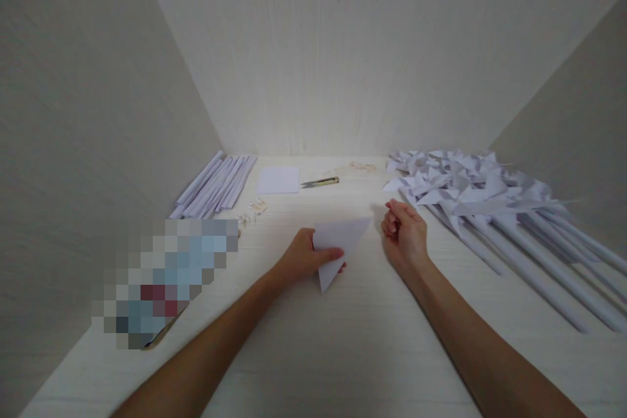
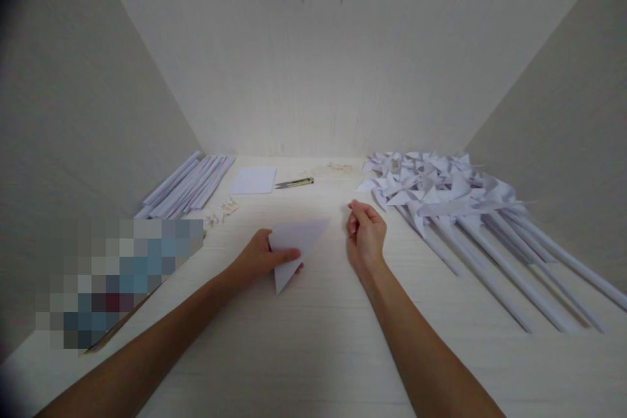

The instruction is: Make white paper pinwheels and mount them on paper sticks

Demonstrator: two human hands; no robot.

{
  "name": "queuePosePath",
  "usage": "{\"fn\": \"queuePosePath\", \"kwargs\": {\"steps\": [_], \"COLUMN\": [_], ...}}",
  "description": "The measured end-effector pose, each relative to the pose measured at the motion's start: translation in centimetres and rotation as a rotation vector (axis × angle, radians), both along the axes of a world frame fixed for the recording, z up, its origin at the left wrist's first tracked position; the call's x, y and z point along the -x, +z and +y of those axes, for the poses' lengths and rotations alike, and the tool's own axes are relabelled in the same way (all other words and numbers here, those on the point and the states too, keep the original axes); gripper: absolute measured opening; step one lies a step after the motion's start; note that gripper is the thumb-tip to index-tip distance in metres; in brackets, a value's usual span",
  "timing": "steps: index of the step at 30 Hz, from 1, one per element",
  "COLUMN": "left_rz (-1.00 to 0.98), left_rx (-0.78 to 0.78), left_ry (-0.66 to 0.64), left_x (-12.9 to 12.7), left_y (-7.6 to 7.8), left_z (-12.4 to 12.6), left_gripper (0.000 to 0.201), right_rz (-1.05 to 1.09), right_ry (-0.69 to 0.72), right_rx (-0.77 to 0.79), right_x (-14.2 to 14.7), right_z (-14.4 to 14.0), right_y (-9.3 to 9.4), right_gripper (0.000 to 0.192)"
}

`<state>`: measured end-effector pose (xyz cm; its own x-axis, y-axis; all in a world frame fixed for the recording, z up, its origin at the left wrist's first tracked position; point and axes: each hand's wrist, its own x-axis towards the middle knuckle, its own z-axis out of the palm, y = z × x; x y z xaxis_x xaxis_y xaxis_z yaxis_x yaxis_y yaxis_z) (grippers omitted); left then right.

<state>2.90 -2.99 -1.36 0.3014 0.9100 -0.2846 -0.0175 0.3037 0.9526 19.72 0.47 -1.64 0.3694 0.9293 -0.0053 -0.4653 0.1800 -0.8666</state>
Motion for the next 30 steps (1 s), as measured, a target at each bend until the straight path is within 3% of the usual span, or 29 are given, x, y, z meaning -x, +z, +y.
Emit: {"fn": "queuePosePath", "kwargs": {"steps": [3, 6, 10, 14, 20, 25, 30], "left_rz": [-0.107, -0.188, -0.271, -0.405, -0.533, -0.550, -0.533], "left_rx": [-0.011, -0.052, -0.067, -0.036, 0.025, 0.005, -0.010], "left_ry": [0.038, 0.013, 0.009, 0.149, 0.366, 0.467, 0.481], "left_x": [0.2, 0.7, 0.9, 1.1, 2.3, 2.7, 2.6], "left_y": [0.2, 0.2, 0.2, 0.5, 0.7, 0.7, 0.7], "left_z": [0.1, 0.3, 0.6, 0.8, 1.9, 2.4, 2.4], "left_gripper": [0.023, 0.029, 0.025, 0.025, 0.026, 0.025, 0.026], "right_rz": [-0.105, -0.352, -0.922, -1.546, -2.237, -2.461, -2.481], "right_ry": [0.036, 0.072, 0.136, 0.201, 0.325, 0.495, 0.589], "right_rx": [-0.009, -0.021, -0.138, -0.354, -0.440, -0.533, -0.454], "right_x": [0.5, 1.3, 2.0, 3.4, 5.7, 6.4, 7.1], "right_z": [-0.5, -0.7, 1.5, 5.9, 10.3, 11.2, 11.1], "right_y": [-0.3, -1.0, -0.6, 1.4, 3.0, 3.2, 3.9], "right_gripper": [0.022, 0.019, 0.004, 0.015, 0.026, 0.029, 0.030]}}
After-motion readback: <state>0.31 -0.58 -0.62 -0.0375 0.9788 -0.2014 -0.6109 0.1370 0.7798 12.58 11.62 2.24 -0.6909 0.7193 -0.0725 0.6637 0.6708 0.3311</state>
